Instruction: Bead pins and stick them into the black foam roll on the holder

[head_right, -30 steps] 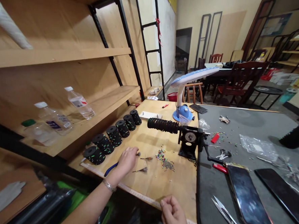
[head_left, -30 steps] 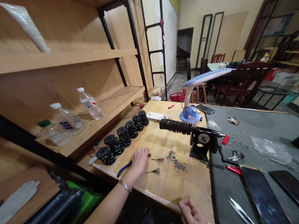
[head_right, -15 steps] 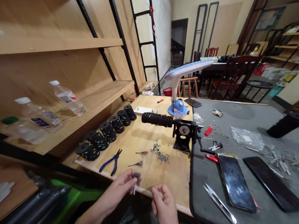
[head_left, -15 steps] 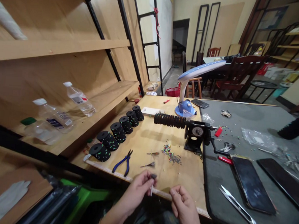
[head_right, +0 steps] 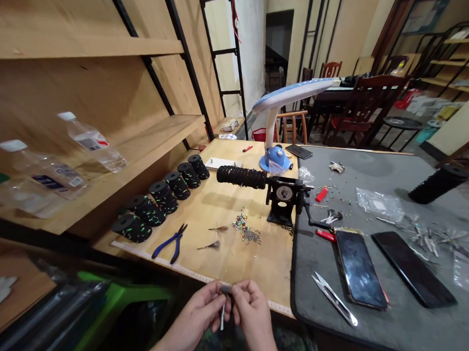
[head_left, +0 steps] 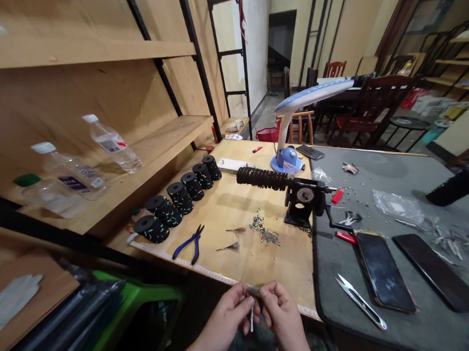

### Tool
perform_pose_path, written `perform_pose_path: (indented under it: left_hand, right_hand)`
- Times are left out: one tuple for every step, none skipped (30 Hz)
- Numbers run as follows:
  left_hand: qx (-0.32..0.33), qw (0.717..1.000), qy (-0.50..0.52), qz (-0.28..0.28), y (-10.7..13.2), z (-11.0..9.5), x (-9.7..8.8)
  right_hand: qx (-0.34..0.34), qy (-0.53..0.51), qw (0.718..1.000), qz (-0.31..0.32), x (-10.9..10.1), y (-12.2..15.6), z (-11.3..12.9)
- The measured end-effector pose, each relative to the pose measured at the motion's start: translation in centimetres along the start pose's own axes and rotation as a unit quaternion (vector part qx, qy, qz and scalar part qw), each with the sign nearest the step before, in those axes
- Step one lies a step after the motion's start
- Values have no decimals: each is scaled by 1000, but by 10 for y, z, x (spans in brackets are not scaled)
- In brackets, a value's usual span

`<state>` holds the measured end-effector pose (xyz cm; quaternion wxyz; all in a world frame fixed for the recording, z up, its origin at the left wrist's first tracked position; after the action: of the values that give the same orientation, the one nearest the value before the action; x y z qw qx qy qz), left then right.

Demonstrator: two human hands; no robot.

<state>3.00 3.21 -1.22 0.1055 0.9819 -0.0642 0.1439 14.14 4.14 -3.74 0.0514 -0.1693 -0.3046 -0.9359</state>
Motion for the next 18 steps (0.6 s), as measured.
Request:
perform_pose_path:
  left_hand:
    - [1,1000,-4,3,0,0,0]
    - [4,1000,-11,5,0,1,0]
    - [9,1000,-21,5,0,1,-1]
    - [16,999,-33,4,0,1,-1]
    - [24,999,-46,1,-1,1,-2]
    - [33,998,-60,-2,-1,2,-3]
    - [41,996,-73,-5,-1,1,-4]
    - [50,995,-84,-7,-2,1,-4]
    - [58,994,-93,-8,-2,1,-4]
    - [65,993,-100,-8,-2,1,-4]
    - [73,992,-107,-8,-2,0,-3]
    - [79,990,-114,-7,-2,-1,-3]
    - [85,989,-121,-6,-2,-1,-2]
    - [88,988,-127,-3,-1,-2,-1]
    - [90,987,-134,-1,-1,-2,-1]
    - [92,986,-140,1,0,-2,-1]
    - [93,985,-145,3,0,-2,-1]
    - [94,984,-149,3,0,-1,-1]
  right_hand:
    - [-2,1,1000,-3,-1,1,1]
    - [-6,4,1000,-9,-2,2,2]
    - [-12,8,1000,-19,-3,3,3]
    - [-19,14,999,-30,-5,4,4]
    - [-26,19,999,-38,-6,4,5]
    - [-31,23,998,-43,-6,5,6]
    - [-33,24,998,-43,-6,5,5]
    - [-33,23,998,-38,-5,5,4]
    - [-31,20,999,-30,-4,5,3]
    - [-29,16,999,-23,-3,4,1]
    - [-27,11,999,-18,-2,3,-1]
    - [-26,8,1000,-14,-1,2,-2]
    - [-27,7,1000,-13,-1,1,-4]
    - [-28,7,1000,-12,0,1,-4]
    - [-29,9,999,-13,-1,0,-5]
    - [-29,11,999,-14,-1,0,-5]
    - [-28,14,999,-15,-1,0,-4]
    - [-26,16,999,-17,-1,0,-4]
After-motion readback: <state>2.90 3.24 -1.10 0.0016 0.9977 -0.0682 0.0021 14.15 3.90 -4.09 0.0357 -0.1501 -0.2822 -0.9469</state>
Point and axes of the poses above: each hand's wrist, its own y-axis away from the middle knuckle, its own x-axis out of the palm, z = x × y, the point moved 5 cm from there along -y, towards the middle knuckle, and after that the axes turned 14 degrees about x, right-handed, at the moved point
